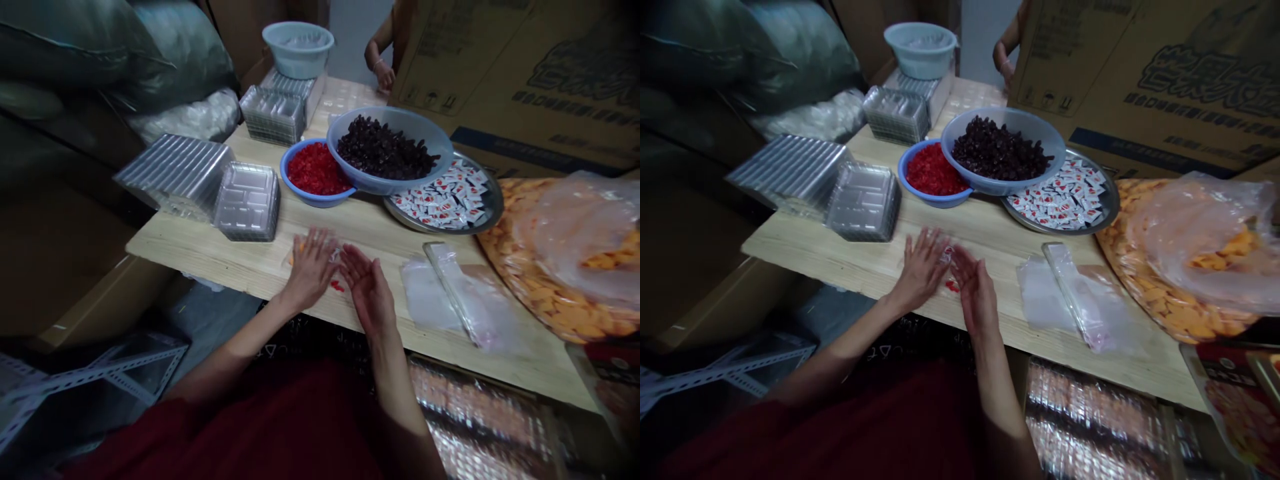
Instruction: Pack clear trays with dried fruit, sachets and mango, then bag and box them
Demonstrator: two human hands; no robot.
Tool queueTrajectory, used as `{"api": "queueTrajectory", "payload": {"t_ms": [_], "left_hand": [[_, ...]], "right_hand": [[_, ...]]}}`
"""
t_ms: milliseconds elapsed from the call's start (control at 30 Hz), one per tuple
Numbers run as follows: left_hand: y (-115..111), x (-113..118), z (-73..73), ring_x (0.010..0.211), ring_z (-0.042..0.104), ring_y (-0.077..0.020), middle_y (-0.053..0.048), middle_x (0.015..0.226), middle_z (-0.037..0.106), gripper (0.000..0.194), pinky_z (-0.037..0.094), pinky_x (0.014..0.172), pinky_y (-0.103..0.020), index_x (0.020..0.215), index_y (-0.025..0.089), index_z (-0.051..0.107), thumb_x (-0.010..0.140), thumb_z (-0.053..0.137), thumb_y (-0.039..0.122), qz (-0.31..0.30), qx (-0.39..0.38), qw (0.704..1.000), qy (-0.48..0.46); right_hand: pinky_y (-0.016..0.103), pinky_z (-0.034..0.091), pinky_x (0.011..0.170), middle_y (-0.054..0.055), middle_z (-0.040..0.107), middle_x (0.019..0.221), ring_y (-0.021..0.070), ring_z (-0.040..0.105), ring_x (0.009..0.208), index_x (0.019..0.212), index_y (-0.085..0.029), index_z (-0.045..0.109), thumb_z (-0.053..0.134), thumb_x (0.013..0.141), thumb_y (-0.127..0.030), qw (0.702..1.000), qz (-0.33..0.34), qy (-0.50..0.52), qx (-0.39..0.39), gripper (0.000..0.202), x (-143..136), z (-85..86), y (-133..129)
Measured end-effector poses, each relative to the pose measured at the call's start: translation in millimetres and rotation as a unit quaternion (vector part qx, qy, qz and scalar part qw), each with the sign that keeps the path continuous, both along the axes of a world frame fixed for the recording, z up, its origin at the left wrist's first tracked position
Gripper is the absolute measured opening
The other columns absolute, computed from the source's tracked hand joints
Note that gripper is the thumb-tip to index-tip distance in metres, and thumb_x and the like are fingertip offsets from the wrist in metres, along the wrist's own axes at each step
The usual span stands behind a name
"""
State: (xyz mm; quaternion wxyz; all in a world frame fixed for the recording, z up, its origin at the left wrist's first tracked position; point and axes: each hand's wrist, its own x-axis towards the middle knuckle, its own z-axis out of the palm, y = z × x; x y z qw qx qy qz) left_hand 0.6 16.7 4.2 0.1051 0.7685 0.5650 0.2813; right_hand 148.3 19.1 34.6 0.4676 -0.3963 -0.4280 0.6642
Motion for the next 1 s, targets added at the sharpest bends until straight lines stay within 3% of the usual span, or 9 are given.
{"api": "queueTrajectory", "payload": {"t_ms": [67,133,200,267,367,433,500,667,1000], "left_hand": [[-6.6,3.4,3.0,0.159,0.017,-0.0277,-0.013,0.167,0.031,0.060,0.009,0.127,-0.059,0.160,0.025,0.027,0.105,0.040,0.043,-0.099,-0.017,0.995,-0.005],[-11.0,-1.4,10.7,0.154,0.031,-0.0250,-0.011,0.162,0.041,0.057,0.016,0.128,-0.055,0.158,0.028,0.032,0.105,0.042,0.045,-0.137,-0.023,0.990,-0.017],[-9.7,-22.7,22.7,0.145,0.045,-0.0243,-0.010,0.153,0.053,0.048,0.025,0.125,-0.053,0.150,0.027,0.044,0.105,0.043,0.041,-0.055,0.005,0.998,-0.037],[-3.9,-60.1,38.4,0.133,0.054,-0.0245,-0.011,0.140,0.062,0.040,0.036,0.117,-0.048,0.140,0.023,0.054,0.104,0.045,0.038,0.065,0.049,0.996,-0.040],[6.9,-126.0,62.1,0.118,0.057,-0.0287,-0.011,0.123,0.068,0.035,0.043,0.105,-0.047,0.126,0.020,0.063,0.099,0.054,0.041,0.139,0.043,0.988,0.045],[14.3,-161.0,72.6,0.108,0.059,-0.0283,-0.010,0.112,0.070,0.031,0.044,0.099,-0.044,0.116,0.020,0.067,0.098,0.056,0.041,0.100,-0.012,0.990,0.098],[22.5,-183.2,77.0,0.099,0.060,-0.0261,-0.009,0.102,0.071,0.027,0.045,0.091,-0.040,0.105,0.019,0.069,0.098,0.054,0.040,0.055,-0.064,0.989,0.119],[44.4,-200.2,77.3,0.082,0.062,-0.0199,-0.007,0.090,0.071,0.024,0.043,0.075,-0.030,0.091,0.018,0.070,0.096,0.052,0.034,0.001,-0.145,0.981,0.130],[74.0,-207.4,86.2,0.077,0.064,-0.0178,-0.006,0.084,0.073,0.024,0.041,0.071,-0.027,0.086,0.020,0.071,0.093,0.049,0.025,-0.098,-0.204,0.953,0.203]], "right_hand": [[0.048,0.048,0.113,0.005,0.052,0.155,0.0236,0.050,0.143,0.146,-0.031,0.055,0.027,0.100,-0.072,0.999,-0.012,-0.028,0.018,0.068,1.6,2.3,-2.2],[0.048,0.049,0.112,0.005,0.055,0.152,0.0239,0.053,0.141,0.146,-0.032,0.054,0.026,0.102,-0.070,0.999,0.008,-0.031,0.025,0.065,3.0,4.1,-5.1],[0.050,0.046,0.114,0.006,0.058,0.149,0.0250,0.054,0.139,0.142,-0.032,0.059,0.029,0.104,-0.064,0.995,0.039,-0.063,0.062,0.058,9.4,2.0,-7.6],[0.055,0.036,0.120,0.007,0.054,0.153,0.0274,0.045,0.146,0.140,-0.032,0.061,0.042,0.102,-0.059,0.976,0.035,-0.163,0.143,0.050,21.1,-8.2,-7.1],[0.067,0.011,0.124,0.010,0.035,0.165,0.0369,0.015,0.158,0.147,-0.032,0.054,0.074,0.083,-0.061,0.891,0.020,-0.373,0.259,0.073,38.3,-38.4,2.6],[0.072,0.005,0.121,0.013,0.023,0.170,0.0425,0.005,0.158,0.154,-0.031,0.045,0.085,0.071,-0.060,0.833,0.061,-0.474,0.279,0.097,43.5,-59.9,12.4],[0.072,0.006,0.121,0.015,0.017,0.171,0.0430,0.005,0.158,0.158,-0.030,0.038,0.087,0.069,-0.054,0.796,0.111,-0.528,0.274,0.104,44.6,-74.4,20.4],[0.069,0.007,0.123,0.014,0.023,0.168,0.0393,0.016,0.157,0.161,-0.031,0.029,0.083,0.075,-0.044,0.769,0.139,-0.557,0.280,0.102,53.0,-77.4,21.6],[0.073,0.009,0.120,0.012,0.020,0.170,0.0428,0.015,0.157,0.161,-0.033,0.028,0.079,0.078,-0.047,0.753,0.130,-0.577,0.287,0.099,81.7,-83.6,-11.6]]}}
